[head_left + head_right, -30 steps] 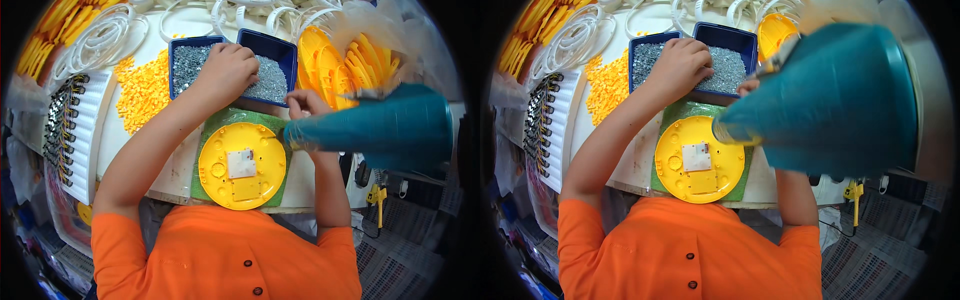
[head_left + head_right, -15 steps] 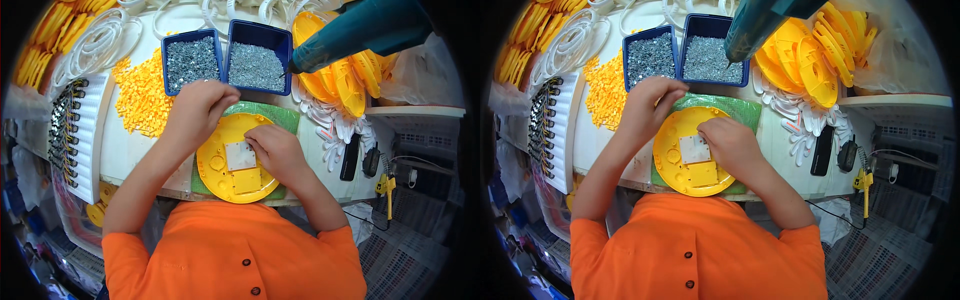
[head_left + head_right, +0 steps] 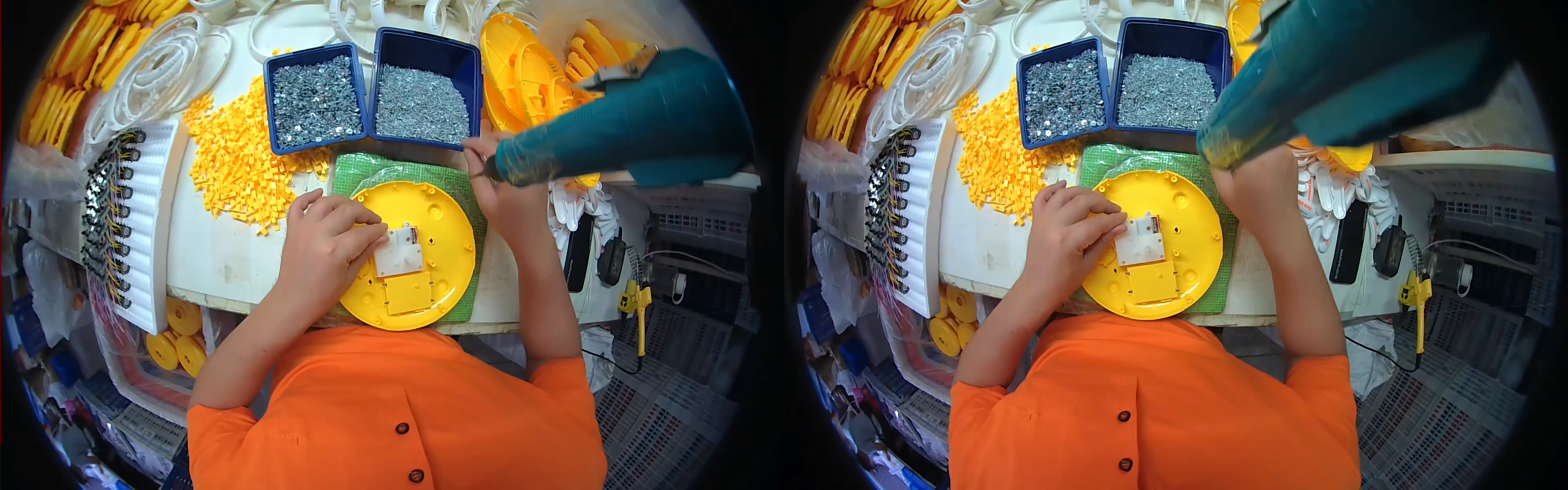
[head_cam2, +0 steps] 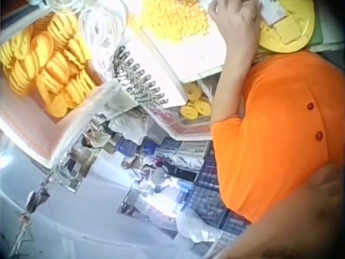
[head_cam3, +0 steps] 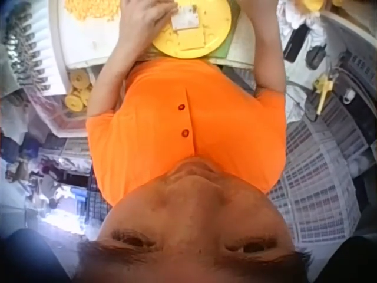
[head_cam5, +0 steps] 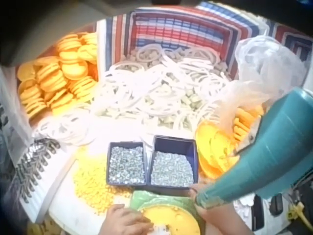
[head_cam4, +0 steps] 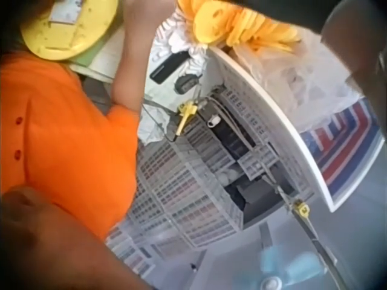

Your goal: Assemble yellow plastic toy parts by placing components together and securing them with screws using an electric screwdriver.

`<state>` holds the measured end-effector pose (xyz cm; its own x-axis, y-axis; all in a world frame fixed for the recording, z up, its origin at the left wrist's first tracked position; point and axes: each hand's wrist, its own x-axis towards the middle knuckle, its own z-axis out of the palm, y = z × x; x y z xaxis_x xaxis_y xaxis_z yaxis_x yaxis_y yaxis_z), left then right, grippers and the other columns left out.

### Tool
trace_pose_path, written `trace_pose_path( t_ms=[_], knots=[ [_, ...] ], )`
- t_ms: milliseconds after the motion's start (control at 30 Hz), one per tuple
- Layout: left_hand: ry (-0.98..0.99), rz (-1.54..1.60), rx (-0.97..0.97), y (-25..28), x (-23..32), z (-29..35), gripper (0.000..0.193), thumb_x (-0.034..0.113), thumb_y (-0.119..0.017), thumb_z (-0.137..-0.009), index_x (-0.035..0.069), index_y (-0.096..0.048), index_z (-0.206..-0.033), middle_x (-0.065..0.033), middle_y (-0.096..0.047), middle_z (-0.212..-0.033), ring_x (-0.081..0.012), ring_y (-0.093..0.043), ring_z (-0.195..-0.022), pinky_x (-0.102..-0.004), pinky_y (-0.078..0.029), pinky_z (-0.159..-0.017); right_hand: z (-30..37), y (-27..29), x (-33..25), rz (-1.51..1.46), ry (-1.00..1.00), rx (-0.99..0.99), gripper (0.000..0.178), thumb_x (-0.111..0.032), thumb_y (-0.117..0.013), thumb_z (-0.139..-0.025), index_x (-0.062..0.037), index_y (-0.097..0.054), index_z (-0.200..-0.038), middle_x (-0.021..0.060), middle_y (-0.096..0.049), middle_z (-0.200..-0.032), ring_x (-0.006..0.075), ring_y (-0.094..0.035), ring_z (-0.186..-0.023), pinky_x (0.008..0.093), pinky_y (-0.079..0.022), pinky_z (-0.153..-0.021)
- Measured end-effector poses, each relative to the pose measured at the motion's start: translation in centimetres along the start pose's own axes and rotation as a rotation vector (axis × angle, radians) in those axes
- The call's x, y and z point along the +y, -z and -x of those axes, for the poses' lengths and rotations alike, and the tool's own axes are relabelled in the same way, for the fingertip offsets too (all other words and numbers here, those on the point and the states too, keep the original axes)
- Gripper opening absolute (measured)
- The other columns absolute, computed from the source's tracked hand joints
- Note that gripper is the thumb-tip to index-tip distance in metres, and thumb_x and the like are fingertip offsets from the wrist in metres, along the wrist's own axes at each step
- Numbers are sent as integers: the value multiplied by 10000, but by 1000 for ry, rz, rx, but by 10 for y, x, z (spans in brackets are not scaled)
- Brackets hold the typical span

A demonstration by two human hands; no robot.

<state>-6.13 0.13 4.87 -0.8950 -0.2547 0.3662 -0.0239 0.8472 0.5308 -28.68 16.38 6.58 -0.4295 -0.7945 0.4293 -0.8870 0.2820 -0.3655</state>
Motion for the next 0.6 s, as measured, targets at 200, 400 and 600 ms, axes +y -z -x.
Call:
trace_pose_path(
  t_ms=[200, 400, 600],
  knots=[
    [-81, -29, -56, 9, -7, 1, 146, 176, -779, -829, 156, -757, -972, 20, -699, -1019, -200, -636, -1029, -441, -433, -959, -58, -23, 10, 249, 117, -99, 121, -161, -734, -892, -77, -716, -978, 86, -649, -970, 294, -640, -917, 399, -537, -795],
    [-150, 91, -38, 25, -25, -51, 157, 176, -726, -862, 96, -734, -997, -46, -686, -1062, -265, -628, -1027, -435, -475, -893, -66, -25, 15, 180, 61, -104, 101, -166, -722, -889, -75, -707, -931, 91, -659, -928, 302, -641, -927, 414, -529, -797],
    [-311, -285, 98, -30, -65, -141, 125, 191, -729, -855, 118, -728, -955, -48, -672, -1051, -255, -617, -1076, -433, -447, -952, -57, -22, 15, 92, 78, 27, 80, -103, -707, -897, -38, -701, -943, 112, -680, -904, 268, -676, -871, 369, -534, -762]
  ],
)
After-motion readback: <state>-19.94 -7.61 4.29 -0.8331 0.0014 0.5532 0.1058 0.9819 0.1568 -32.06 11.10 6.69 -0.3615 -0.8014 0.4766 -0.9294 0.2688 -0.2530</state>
